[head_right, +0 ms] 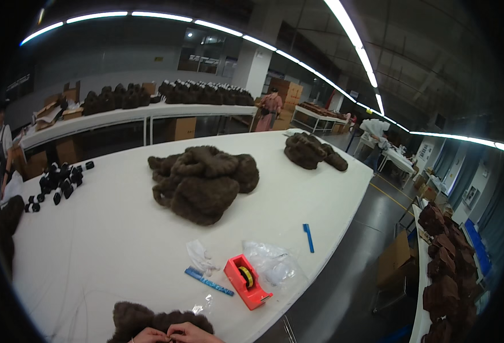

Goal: Finishing and cleaning faux-fur bags using a comb, scissors, and tape.

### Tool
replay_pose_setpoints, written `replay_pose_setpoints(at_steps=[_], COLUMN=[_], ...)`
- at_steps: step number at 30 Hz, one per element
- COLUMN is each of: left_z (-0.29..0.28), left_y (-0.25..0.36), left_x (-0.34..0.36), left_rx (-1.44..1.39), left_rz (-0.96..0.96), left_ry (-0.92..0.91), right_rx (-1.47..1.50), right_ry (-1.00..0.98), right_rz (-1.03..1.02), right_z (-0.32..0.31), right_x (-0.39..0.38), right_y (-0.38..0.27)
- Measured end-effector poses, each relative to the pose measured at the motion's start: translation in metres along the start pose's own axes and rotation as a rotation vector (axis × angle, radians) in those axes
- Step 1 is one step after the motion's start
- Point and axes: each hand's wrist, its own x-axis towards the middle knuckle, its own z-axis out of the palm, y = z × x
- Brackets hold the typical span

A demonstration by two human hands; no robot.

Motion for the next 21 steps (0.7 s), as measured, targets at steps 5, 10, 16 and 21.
replay_pose_setpoints(at_steps=[5,10,16,21], left_z=[0.001,0.008,-0.062,-0.119], left_y=[0.012,0.052,0.083,0.057], left_x=[-0.009,-0.048,-0.092,-0.085], left_rx=[0.124,0.791,0.825,1.060], left_rz=[-0.018,0.593,0.554,0.384], left_ry=[0.059,0.430,0.786,0.790], right_rx=[-0.111,-0.047,-0.047,0.018], right_ry=[0.319,0.421,0.485,0.366], right_rz=[-0.183,-0.205,-0.273,-0.179], right_z=[0.024,0.018,0.020,0.034], right_x=[-0.005,-0.002,-0.004,-0.003], right_y=[-0.011,0.005,0.022,0.016])
